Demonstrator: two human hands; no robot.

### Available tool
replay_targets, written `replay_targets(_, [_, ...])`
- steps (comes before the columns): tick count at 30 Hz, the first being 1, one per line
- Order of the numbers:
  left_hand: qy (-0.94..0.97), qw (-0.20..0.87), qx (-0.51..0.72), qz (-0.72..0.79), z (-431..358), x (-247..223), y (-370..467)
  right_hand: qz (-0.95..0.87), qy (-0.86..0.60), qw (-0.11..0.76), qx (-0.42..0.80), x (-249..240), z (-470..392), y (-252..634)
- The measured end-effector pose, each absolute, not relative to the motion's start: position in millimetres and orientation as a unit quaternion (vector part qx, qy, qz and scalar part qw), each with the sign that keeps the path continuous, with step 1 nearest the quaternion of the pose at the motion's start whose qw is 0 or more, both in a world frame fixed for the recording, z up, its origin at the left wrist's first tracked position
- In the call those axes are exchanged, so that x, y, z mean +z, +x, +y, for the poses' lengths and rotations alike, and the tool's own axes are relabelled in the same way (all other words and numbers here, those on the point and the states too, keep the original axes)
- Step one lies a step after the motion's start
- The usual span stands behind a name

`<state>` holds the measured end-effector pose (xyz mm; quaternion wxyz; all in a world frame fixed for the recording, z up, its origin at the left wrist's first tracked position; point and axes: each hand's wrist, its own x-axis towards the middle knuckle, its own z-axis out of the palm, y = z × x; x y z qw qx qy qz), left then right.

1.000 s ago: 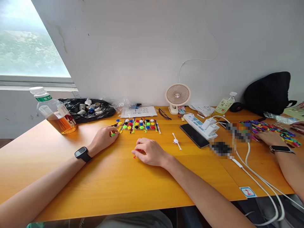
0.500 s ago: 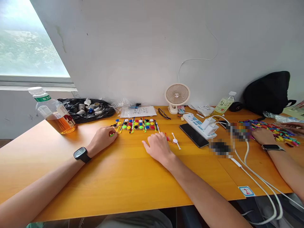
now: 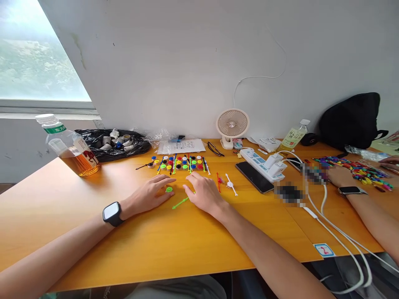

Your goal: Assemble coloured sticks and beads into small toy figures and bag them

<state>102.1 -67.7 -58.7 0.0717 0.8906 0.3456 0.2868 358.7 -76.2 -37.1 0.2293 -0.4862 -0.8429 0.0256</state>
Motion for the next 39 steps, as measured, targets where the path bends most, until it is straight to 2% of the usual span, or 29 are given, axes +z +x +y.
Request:
replay_targets(5, [0.875, 0.145, 0.292, 0.359, -65.6, -61.0, 96.4, -0.825, -0.46, 0.29, 0.154, -43.4, -73.0, 354.6])
replay_targets(9, [0.871, 0.196, 0.296, 0.34, -73.3, -54.9, 99.4, -0.75, -0.411, 0.377, 0.356, -39.5, -70.5, 350.2])
replay_targets(12, [0.878, 0.218, 0.304, 0.3, -78.3, -50.5, 102.5, -0.67, -0.387, 0.39, 0.499, -31.8, -68.8, 351.7])
replay_targets(14, [0.873, 0.19, 0.341, 0.293, -78.3, -50.3, 103.4, -0.646, -0.381, 0.39, 0.534, -28.1, -69.1, 353.6])
replay_targets(16, [0.859, 0.146, 0.388, 0.302, -76.4, -51.4, 103.3, -0.671, -0.376, 0.4, 0.499, -27.2, -71.4, 354.5])
replay_targets(18, [0.842, 0.114, 0.424, 0.314, -75.0, -51.8, 102.7, -0.751, -0.359, 0.405, 0.378, -28.2, -76.0, 353.8])
replay_targets(23, [0.82, 0.079, 0.484, 0.295, -84.0, -43.5, 102.4, -0.936, -0.241, 0.255, -0.015, -28.5, -90.2, 349.0])
replay_targets(26, [0.807, 0.046, 0.525, 0.266, -94.8, -35.9, 105.2, -0.933, -0.219, 0.239, -0.158, -24.3, -95.2, 348.3])
replay_targets(29, [0.802, 0.021, 0.547, 0.238, -102.5, -31.0, 109.1, -0.923, -0.21, 0.25, -0.203, -20.0, -97.4, 350.7])
replay_targets(33, [0.802, 0.012, 0.553, 0.226, -105.5, -29.1, 111.8, -0.923, -0.212, 0.254, -0.198, -19.7, -98.7, 353.6])
replay_targets(39, [0.807, 0.042, 0.546, 0.222, -106.2, -27.8, 111.8, -0.921, -0.2, 0.249, -0.223, -20.9, -100.4, 353.8])
